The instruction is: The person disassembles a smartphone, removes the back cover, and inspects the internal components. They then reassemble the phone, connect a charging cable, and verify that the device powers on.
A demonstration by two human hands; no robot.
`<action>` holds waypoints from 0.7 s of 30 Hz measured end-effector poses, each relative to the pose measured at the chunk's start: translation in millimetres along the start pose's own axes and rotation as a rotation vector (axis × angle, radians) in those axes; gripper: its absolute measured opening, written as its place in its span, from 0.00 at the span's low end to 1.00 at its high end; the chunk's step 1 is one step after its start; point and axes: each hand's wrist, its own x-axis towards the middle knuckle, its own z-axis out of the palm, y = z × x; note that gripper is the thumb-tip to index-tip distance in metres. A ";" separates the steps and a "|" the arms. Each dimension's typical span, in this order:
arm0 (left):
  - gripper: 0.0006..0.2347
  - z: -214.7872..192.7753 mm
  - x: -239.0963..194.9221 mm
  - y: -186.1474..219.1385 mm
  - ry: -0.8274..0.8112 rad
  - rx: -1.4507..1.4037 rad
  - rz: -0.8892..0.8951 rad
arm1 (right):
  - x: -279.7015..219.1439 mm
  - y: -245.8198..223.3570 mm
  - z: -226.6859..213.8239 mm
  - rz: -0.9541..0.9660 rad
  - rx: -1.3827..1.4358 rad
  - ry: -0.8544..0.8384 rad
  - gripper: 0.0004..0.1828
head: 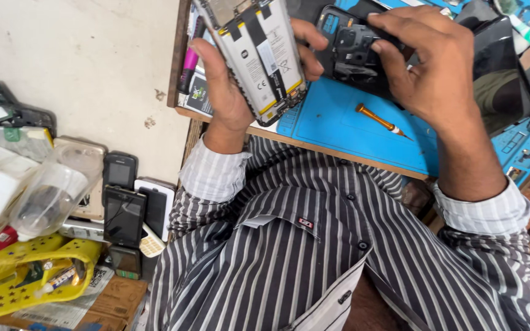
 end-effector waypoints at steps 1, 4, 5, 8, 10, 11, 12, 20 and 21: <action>0.45 -1.6 -0.8 1.4 -0.002 -0.007 -0.007 | -0.3 1.8 1.9 0.000 0.012 0.003 0.16; 0.45 -1.2 -1.9 2.9 0.005 -0.001 -0.019 | -0.6 2.9 3.5 -0.041 -0.005 0.017 0.15; 0.45 -0.1 -1.5 2.5 0.007 0.014 -0.020 | -1.6 2.1 3.0 -0.055 -0.024 0.021 0.15; 0.46 0.9 -2.3 3.5 0.035 0.066 -0.040 | -10.3 0.3 -4.0 -0.040 -0.075 0.030 0.15; 0.47 0.6 -0.5 2.5 0.044 0.081 -0.052 | -24.2 2.1 -16.5 -0.014 -0.221 0.041 0.12; 0.46 0.0 0.2 3.1 0.044 0.082 -0.050 | -32.6 3.8 -25.3 -0.010 -0.346 0.047 0.10; 0.46 0.3 0.7 2.8 0.050 0.096 -0.049 | -41.6 5.8 -32.4 -0.007 -0.472 0.052 0.08; 0.45 1.7 -0.3 3.8 0.142 0.131 -0.017 | -117.4 9.7 -47.7 0.251 -0.321 -0.026 0.06; 0.45 3.2 -0.8 2.9 0.157 0.127 -0.018 | -124.9 8.0 -43.9 0.261 -0.314 -0.026 0.06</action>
